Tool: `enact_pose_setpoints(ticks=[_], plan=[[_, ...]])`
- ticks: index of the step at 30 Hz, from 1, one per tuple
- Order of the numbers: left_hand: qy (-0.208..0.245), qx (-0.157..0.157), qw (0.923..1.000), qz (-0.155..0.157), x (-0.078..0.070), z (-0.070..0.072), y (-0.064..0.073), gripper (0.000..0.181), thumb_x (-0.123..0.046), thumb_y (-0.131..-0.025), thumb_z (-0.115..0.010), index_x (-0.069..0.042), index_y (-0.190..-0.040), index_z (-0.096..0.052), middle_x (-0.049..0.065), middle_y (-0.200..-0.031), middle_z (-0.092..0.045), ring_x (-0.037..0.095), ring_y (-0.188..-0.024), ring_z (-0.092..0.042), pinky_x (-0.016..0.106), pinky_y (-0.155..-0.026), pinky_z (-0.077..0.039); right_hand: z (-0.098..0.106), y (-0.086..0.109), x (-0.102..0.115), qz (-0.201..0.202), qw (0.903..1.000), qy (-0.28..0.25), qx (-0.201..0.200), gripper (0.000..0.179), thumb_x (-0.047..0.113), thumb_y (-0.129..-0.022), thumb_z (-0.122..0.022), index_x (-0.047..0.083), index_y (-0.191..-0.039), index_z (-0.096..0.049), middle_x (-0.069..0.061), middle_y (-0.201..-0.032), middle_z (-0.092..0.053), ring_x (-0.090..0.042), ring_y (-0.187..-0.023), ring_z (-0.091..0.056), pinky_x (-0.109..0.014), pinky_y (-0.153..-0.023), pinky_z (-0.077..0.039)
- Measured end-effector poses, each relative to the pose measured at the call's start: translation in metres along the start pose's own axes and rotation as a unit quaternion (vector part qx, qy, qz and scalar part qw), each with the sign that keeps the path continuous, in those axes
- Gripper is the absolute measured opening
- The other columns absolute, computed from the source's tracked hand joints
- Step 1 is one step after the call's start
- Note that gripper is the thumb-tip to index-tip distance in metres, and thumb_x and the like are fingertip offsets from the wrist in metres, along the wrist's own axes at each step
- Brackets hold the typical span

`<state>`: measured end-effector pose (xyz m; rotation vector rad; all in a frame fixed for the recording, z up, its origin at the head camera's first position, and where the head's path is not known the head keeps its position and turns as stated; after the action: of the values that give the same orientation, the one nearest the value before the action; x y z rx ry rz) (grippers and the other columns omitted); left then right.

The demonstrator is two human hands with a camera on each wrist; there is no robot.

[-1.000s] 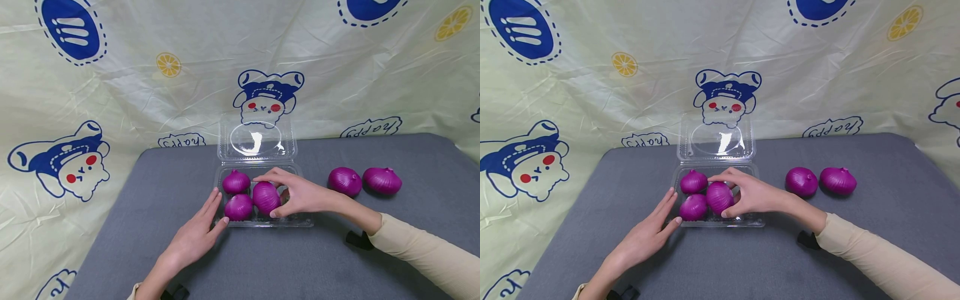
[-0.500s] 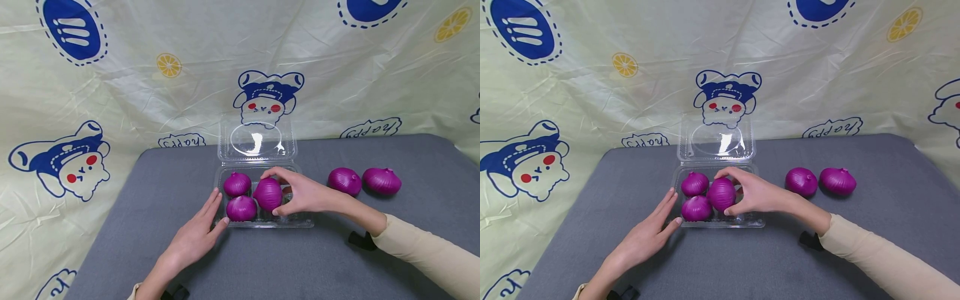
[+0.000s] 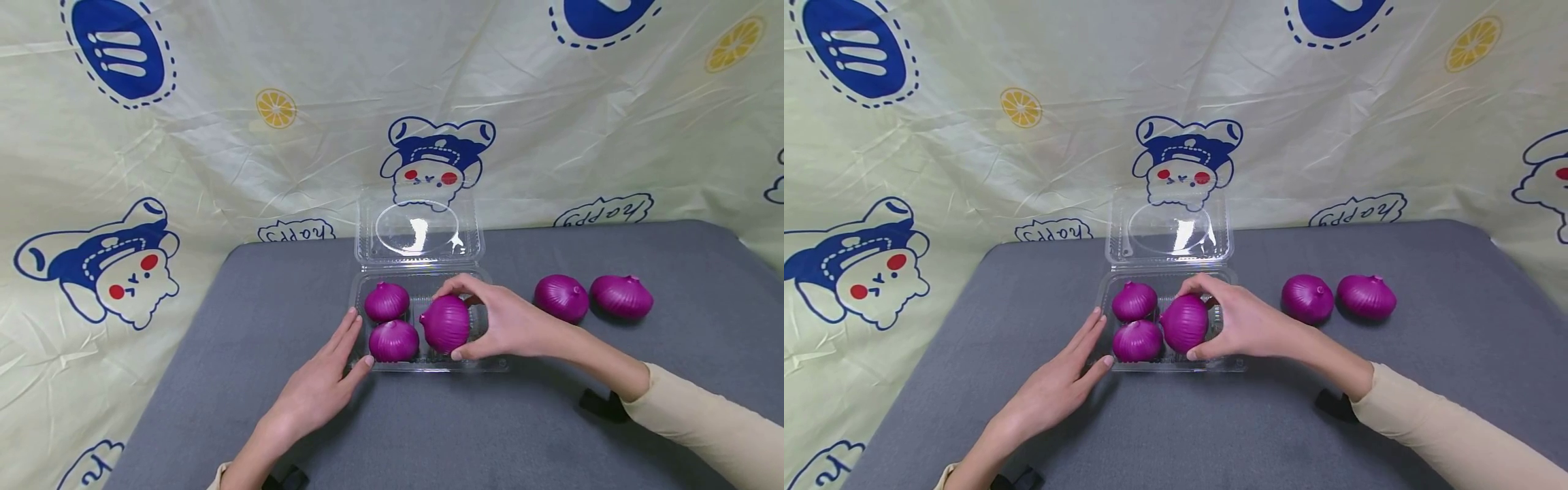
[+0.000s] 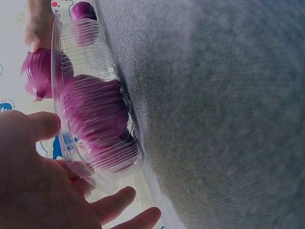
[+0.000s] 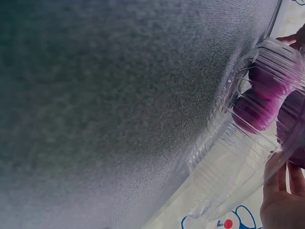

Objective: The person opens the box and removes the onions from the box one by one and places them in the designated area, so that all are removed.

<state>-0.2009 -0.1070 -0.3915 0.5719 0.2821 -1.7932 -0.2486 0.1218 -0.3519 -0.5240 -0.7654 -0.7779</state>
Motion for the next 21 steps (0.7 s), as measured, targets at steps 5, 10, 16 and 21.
enact_pose_setpoints(ticks=[5, 10, 16, 21], plan=[[0.000, -0.001, 1.0000, -0.002, 0.000, 0.000, 0.000, 0.071, -0.049, -0.100, -0.049, -0.018, -0.158, -0.023, -0.010, -0.163, -0.008, 0.021, -0.145, -0.027, 0.056, -0.104, -0.037, 0.004, 0.010, 0.002, -0.003, 0.9999, 0.010, -0.013, 0.079, 0.037, -0.065, -0.092, 0.031, -0.130, -0.047, 0.010, -0.124, -0.056, -0.020, -0.112, -0.055, -0.036, -0.076, -0.057], [0.001, -0.001, 1.0000, -0.003, 0.000, 0.000, 0.000, 0.071, -0.050, -0.100, -0.049, -0.019, -0.158, -0.023, -0.011, -0.163, -0.007, 0.021, -0.144, -0.028, 0.056, -0.104, -0.038, 0.014, 0.020, 0.004, -0.009, 0.9996, 0.008, -0.027, 0.078, 0.033, -0.067, -0.091, 0.028, -0.130, -0.046, 0.009, -0.128, -0.055, -0.021, -0.118, -0.053, -0.039, -0.084, -0.055], [-0.001, 0.000, 1.0000, -0.002, 0.000, 0.000, 0.000, 0.071, -0.050, -0.100, -0.048, -0.019, -0.158, -0.022, -0.012, -0.163, -0.007, 0.021, -0.144, -0.029, 0.057, -0.103, -0.039, 0.027, 0.034, 0.001, -0.025, 0.9983, 0.009, -0.051, 0.076, 0.029, -0.067, -0.091, 0.024, -0.128, -0.046, 0.004, -0.128, -0.054, -0.025, -0.119, -0.052, -0.037, -0.081, -0.057], [0.001, 0.002, 1.0000, 0.000, 0.000, 0.000, 0.000, 0.071, -0.050, -0.100, -0.049, -0.020, -0.158, -0.022, -0.011, -0.163, -0.007, 0.021, -0.144, -0.028, 0.057, -0.103, -0.039, 0.035, 0.045, 0.001, -0.033, 0.9974, 0.021, -0.060, 0.078, 0.027, -0.066, -0.091, 0.023, -0.129, -0.047, 0.000, -0.128, -0.053, -0.030, -0.118, -0.052, -0.035, -0.075, -0.058]])
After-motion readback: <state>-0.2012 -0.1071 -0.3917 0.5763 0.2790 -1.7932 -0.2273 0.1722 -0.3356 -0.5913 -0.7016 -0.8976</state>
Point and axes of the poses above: each hand's wrist, its own y-axis away from the middle knuckle, its own z-axis out of the back of the hand, x = y × z, the point moved 9 cm from there along -y, towards the middle knuckle
